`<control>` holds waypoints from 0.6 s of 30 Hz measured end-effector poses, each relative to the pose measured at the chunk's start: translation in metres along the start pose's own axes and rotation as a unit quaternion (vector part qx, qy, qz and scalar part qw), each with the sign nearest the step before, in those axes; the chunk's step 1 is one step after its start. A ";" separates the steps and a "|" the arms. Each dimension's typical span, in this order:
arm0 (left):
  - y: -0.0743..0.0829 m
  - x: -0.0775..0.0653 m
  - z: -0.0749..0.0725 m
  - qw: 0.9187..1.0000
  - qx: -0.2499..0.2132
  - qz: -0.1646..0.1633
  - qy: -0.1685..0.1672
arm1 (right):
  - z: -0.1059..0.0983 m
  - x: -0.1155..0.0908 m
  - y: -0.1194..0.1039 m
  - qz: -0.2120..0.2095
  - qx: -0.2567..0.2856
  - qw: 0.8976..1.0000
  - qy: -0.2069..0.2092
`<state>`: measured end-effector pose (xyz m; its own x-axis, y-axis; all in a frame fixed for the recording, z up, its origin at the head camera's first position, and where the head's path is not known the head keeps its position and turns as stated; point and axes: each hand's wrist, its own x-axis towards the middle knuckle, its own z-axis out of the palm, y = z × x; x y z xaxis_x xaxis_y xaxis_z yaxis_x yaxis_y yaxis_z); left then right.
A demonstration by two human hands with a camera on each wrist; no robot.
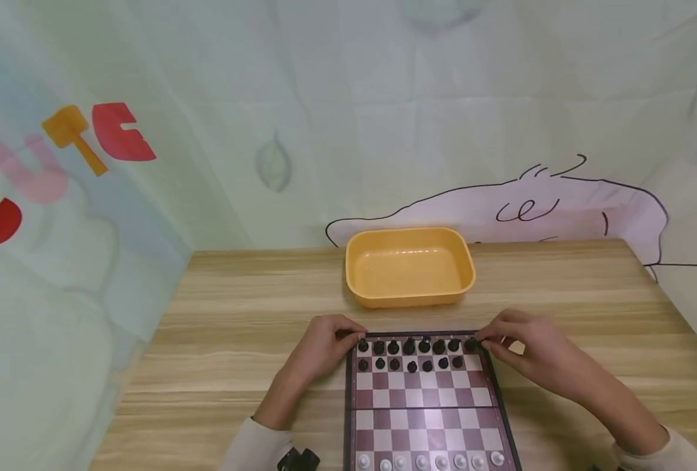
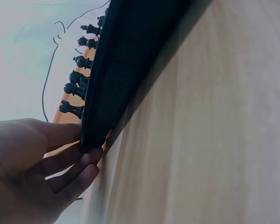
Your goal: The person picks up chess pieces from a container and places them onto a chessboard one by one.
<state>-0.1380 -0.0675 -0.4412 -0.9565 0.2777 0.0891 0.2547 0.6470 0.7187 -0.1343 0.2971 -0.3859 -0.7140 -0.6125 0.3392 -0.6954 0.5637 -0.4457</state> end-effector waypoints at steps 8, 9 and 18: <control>0.001 0.001 -0.002 1.000 0.002 -0.004 -0.003 | 0.015 -0.007 -0.001 0.010 0.020 1.000 -0.011; 0.001 0.001 -0.002 1.000 0.004 -0.003 -0.002 | 0.017 -0.008 -0.001 0.008 0.020 1.000 -0.013; 0.000 0.001 0.000 1.000 0.007 -0.005 -0.003 | 0.027 -0.014 0.003 0.000 0.016 1.000 -0.017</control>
<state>-0.1389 -0.0673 -0.4406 -0.9581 0.2758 0.0768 0.2468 0.6597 0.7098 -0.1245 0.2924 -0.4140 -0.7107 -0.6307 0.3117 -0.6918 0.5460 -0.4725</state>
